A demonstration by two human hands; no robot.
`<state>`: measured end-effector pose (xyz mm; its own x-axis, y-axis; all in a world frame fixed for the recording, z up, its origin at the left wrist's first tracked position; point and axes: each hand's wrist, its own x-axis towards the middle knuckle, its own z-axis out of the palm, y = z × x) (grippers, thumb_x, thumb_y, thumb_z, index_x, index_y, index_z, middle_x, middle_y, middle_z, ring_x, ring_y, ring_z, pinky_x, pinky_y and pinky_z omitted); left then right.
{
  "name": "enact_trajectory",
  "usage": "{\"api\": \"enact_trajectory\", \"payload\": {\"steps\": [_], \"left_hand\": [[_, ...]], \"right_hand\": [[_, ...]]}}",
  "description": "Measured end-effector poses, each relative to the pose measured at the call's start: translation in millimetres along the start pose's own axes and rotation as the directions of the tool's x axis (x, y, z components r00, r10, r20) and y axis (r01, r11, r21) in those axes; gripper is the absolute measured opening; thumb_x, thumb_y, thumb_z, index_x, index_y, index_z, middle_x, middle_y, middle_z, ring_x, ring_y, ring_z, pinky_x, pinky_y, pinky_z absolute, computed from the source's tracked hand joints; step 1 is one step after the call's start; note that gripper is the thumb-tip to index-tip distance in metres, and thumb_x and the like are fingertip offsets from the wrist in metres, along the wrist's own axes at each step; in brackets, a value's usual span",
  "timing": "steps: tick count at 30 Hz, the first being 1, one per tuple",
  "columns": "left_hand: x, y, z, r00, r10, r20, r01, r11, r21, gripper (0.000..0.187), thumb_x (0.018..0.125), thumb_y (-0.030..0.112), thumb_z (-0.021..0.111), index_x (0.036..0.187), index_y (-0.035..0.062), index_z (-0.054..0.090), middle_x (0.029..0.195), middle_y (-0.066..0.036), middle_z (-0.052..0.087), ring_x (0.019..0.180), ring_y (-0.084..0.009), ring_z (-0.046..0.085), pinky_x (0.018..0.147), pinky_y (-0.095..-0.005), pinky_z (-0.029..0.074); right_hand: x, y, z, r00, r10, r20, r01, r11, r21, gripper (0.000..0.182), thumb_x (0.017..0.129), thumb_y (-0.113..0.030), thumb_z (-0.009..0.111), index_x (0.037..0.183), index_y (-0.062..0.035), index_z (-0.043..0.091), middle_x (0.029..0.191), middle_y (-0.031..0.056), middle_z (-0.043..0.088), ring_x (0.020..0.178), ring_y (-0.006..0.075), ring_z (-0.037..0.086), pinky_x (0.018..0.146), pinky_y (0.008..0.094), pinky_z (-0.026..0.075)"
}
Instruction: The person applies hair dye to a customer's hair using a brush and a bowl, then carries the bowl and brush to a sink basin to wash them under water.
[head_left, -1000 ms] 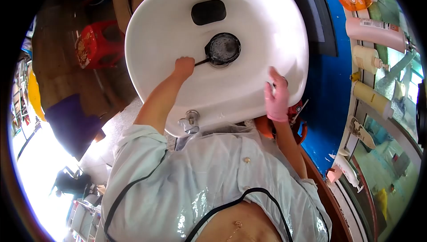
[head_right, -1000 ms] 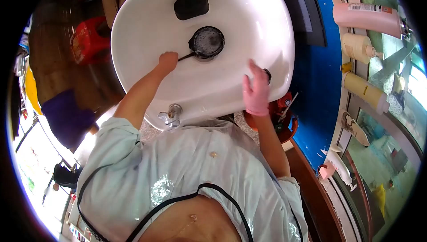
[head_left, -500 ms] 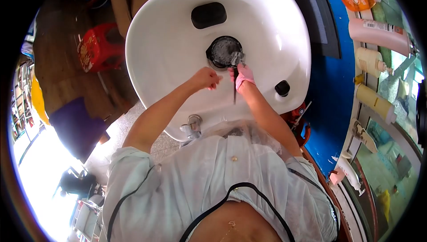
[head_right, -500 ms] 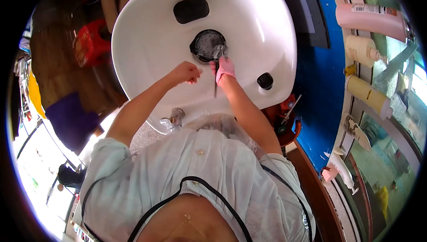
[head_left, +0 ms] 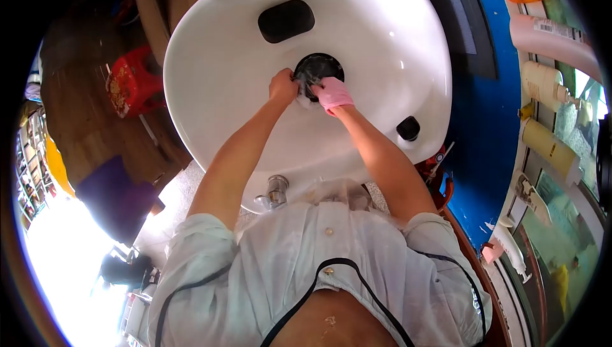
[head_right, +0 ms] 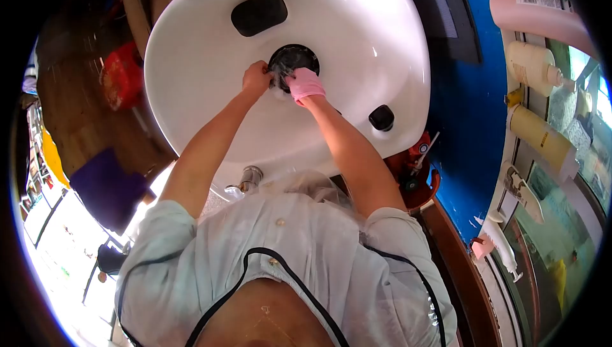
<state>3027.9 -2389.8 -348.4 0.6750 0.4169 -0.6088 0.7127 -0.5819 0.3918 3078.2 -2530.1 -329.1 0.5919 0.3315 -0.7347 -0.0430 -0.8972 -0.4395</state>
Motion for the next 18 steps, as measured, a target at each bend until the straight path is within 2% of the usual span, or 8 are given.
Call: {"api": "enact_trajectory", "payload": {"steps": [1, 2, 6, 9, 10, 13, 14, 18], "left_hand": [[-3, 5, -5, 1.0, 0.013, 0.004, -0.013, 1.0, -0.02, 0.023, 0.072, 0.014, 0.063, 0.092, 0.004, 0.058, 0.083, -0.012, 0.061, 0.081, -0.0266, 0.059, 0.071, -0.0353, 0.046], [-5, 7, -6, 1.0, 0.027, 0.006, -0.026, 0.999, -0.04, 0.024, 0.071, 0.013, 0.063, 0.092, 0.0033, 0.058, 0.082, -0.012, 0.061, 0.081, -0.0258, 0.059, 0.07, -0.035, 0.046], [-2, 10, 7, 0.996, 0.067, 0.064, -0.061, 0.994, -0.087, 0.023, 0.075, 0.017, 0.06, 0.095, 0.005, 0.058, 0.09, -0.015, 0.061, 0.086, -0.0314, 0.057, 0.076, -0.0389, 0.045], [1, 16, 16, 0.996, 0.081, 0.034, -0.072, 0.976, -0.207, 0.023, 0.076, 0.016, 0.058, 0.096, 0.0044, 0.058, 0.091, -0.014, 0.061, 0.086, -0.0307, 0.057, 0.076, -0.0379, 0.045], [1, 21, 15, 0.994, 0.113, -0.001, -0.111, 0.976, -0.185, 0.021, 0.077, 0.016, 0.057, 0.095, 0.0042, 0.058, 0.089, -0.014, 0.061, 0.084, -0.0297, 0.058, 0.074, -0.0371, 0.046], [-8, 37, 2, 0.993, 0.113, 0.03, -0.106, 0.979, -0.172, 0.018, 0.079, 0.014, 0.055, 0.093, 0.0037, 0.059, 0.084, -0.014, 0.062, 0.078, -0.0284, 0.06, 0.071, -0.0357, 0.047], [-10, 44, -3, 0.992, 0.087, 0.087, -0.07, 0.981, -0.182, 0.017, 0.079, 0.014, 0.055, 0.091, 0.0035, 0.06, 0.081, -0.013, 0.063, 0.074, -0.028, 0.061, 0.069, -0.0352, 0.047], [-7, 34, 11, 0.992, 0.096, 0.087, -0.064, 0.947, -0.315, 0.016, 0.08, 0.012, 0.054, 0.091, 0.0036, 0.061, 0.077, -0.013, 0.063, 0.066, -0.0258, 0.062, 0.065, -0.0342, 0.048]], "right_hand": [[-4, 5, -5, 0.992, 0.047, 0.118, -0.052, 0.998, 0.039, 0.022, 0.078, -0.022, 0.055, 0.081, -0.0005, 0.058, 0.079, 0.0201, 0.059, 0.079, 0.0336, 0.059, 0.065, 0.0401, 0.047], [-2, 21, 2, 0.998, -0.056, -0.007, 0.054, 0.984, -0.172, 0.021, 0.079, -0.021, 0.052, 0.079, -0.0009, 0.06, 0.078, 0.0197, 0.06, 0.078, 0.0338, 0.06, 0.062, 0.0401, 0.048], [14, 46, -12, 0.932, -0.118, -0.343, 0.032, 0.969, -0.245, 0.019, 0.078, -0.018, 0.051, 0.083, -0.0025, 0.061, 0.087, 0.0204, 0.06, 0.081, 0.0341, 0.059, 0.063, 0.0411, 0.049], [-8, 34, -6, 0.993, 0.013, -0.12, -0.049, 0.952, -0.303, 0.021, 0.079, -0.021, 0.052, 0.087, -0.0026, 0.059, 0.089, 0.0206, 0.059, 0.082, 0.0354, 0.058, 0.066, 0.0419, 0.048], [-16, 30, -1, 0.988, 0.007, -0.154, -0.024, 0.994, -0.107, 0.024, 0.078, -0.023, 0.053, 0.09, -0.0032, 0.06, 0.09, 0.0201, 0.06, 0.084, 0.0363, 0.058, 0.069, 0.0422, 0.048], [-25, 29, -13, 0.999, 0.034, -0.033, -0.037, 0.994, -0.1, 0.024, 0.078, -0.024, 0.054, 0.088, -0.0036, 0.061, 0.09, 0.0199, 0.06, 0.086, 0.0367, 0.057, 0.072, 0.0419, 0.047], [-12, 43, -12, 0.996, 0.081, -0.029, -0.086, 0.969, -0.233, 0.024, 0.077, -0.024, 0.055, 0.087, -0.0026, 0.061, 0.089, 0.021, 0.06, 0.086, 0.036, 0.058, 0.071, 0.0422, 0.047], [6, 46, -23, 0.985, 0.095, -0.143, -0.12, 0.978, -0.171, 0.022, 0.081, -0.02, 0.05, 0.087, -0.0005, 0.059, 0.087, 0.0226, 0.059, 0.086, 0.0367, 0.057, 0.071, 0.0431, 0.046]]}}
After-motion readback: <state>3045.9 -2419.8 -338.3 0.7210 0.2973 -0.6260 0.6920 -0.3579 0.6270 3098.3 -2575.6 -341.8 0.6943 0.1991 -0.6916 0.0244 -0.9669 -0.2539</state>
